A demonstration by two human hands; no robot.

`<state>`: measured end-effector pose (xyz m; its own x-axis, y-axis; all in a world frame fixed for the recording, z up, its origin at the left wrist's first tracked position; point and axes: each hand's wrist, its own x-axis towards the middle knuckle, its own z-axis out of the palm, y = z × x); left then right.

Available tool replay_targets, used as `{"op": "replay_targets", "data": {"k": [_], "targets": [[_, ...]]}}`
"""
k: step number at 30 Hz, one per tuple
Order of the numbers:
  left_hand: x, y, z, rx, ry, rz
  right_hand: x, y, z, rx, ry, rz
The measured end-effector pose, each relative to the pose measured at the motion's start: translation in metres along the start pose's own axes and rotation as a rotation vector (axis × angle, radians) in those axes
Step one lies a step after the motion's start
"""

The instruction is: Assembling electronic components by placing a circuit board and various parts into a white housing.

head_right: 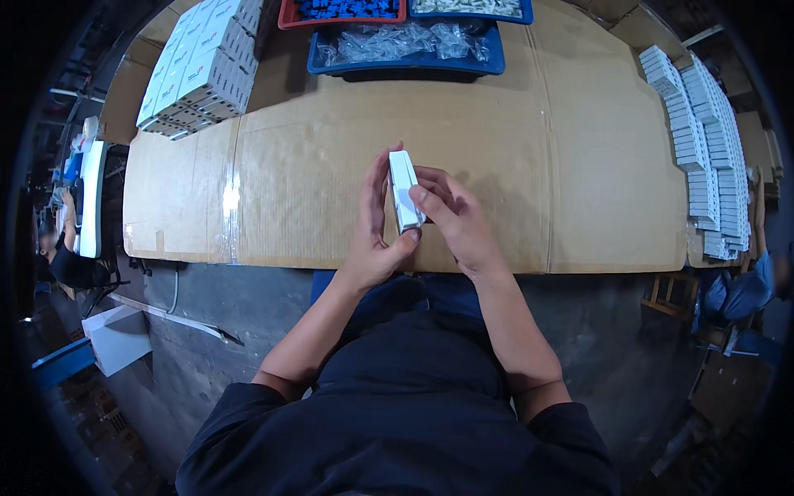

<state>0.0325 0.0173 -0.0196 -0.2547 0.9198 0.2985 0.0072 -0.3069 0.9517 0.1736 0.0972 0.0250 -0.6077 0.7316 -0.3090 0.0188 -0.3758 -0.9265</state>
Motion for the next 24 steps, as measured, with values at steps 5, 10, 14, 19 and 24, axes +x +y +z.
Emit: {"op": "replay_targets", "data": {"k": [5, 10, 14, 19, 24], "targets": [[-0.004, -0.002, 0.0, -0.135, 0.09, -0.189, 0.007, 0.021, -0.005, -0.027, -0.008, -0.176], [0.0, 0.011, 0.004, -0.279, 0.17, -0.338, 0.004, 0.036, 0.003, -0.323, -0.006, -0.527], [-0.003, 0.009, 0.005, -0.245, 0.178, -0.329, 0.0, 0.044, 0.002, -0.528, 0.022, -0.621], [-0.005, 0.0, 0.009, -0.124, 0.183, -0.162, -0.002, 0.042, 0.0, -0.651, 0.016, -0.753], [-0.005, 0.003, 0.007, -0.09, 0.16, -0.155, 0.0, 0.046, -0.001, -0.689, 0.019, -0.808]]}}
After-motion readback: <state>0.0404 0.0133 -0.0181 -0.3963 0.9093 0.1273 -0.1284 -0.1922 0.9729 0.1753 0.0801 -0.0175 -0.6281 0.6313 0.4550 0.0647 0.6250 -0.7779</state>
